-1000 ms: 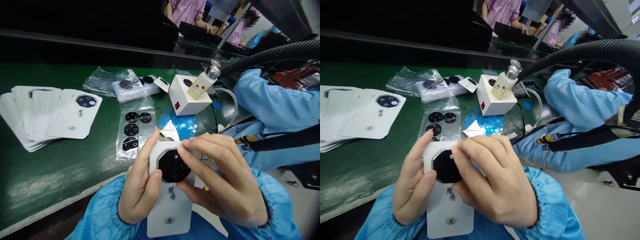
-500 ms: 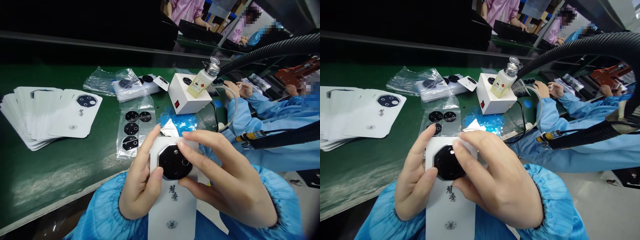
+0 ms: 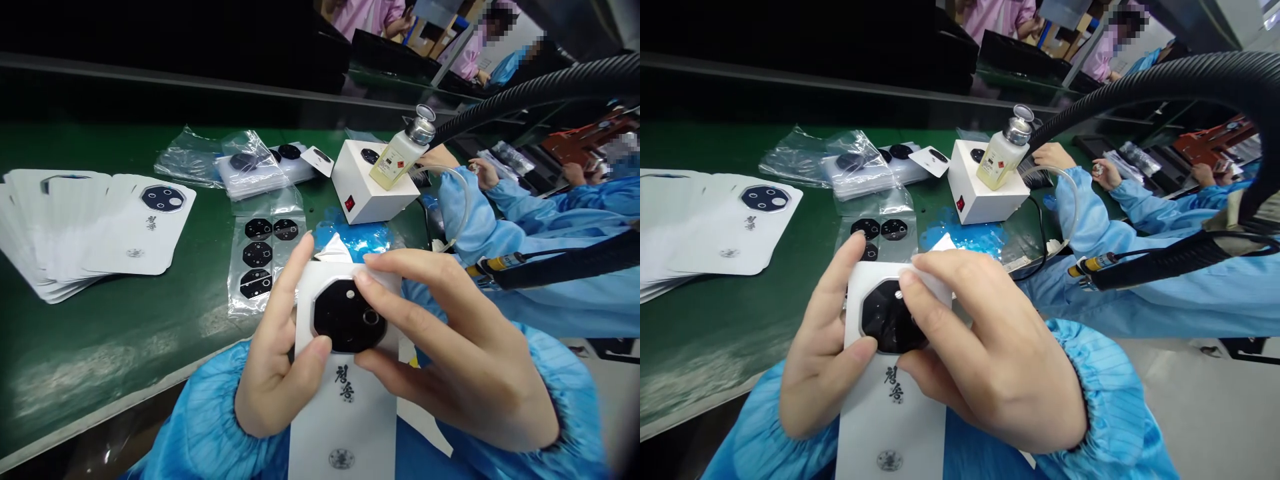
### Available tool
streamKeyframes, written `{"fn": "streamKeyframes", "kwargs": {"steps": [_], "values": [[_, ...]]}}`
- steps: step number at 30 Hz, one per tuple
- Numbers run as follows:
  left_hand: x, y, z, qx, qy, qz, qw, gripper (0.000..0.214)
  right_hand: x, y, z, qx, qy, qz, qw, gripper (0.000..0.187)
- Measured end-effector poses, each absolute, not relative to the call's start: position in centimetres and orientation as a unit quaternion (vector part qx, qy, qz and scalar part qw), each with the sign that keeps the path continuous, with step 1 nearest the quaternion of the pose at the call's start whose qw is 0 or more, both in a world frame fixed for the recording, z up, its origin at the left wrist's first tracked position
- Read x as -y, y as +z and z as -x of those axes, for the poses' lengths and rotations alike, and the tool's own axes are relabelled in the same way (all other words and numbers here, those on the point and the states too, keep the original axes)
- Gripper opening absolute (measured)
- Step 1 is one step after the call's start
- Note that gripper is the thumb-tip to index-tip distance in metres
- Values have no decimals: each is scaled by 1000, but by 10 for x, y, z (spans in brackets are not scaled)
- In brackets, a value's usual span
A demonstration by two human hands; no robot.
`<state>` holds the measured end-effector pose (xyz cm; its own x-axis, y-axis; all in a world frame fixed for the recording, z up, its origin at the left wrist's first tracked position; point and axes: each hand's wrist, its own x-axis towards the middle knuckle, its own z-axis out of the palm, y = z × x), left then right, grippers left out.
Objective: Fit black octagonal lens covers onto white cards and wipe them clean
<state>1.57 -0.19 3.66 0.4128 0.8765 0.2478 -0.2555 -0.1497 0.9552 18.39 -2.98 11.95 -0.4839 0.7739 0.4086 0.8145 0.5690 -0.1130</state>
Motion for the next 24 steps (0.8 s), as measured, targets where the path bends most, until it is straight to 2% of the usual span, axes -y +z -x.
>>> {"fn": "streamKeyframes", "kwargs": {"steps": [17,24], "values": [[-3,40,-22,-242,458,-578,631,68,31,122,-188,853,-54,474,210,38],[-3,42,-26,-198,463,-537,676,68,34,122,-190,852,-59,476,208,38]]}}
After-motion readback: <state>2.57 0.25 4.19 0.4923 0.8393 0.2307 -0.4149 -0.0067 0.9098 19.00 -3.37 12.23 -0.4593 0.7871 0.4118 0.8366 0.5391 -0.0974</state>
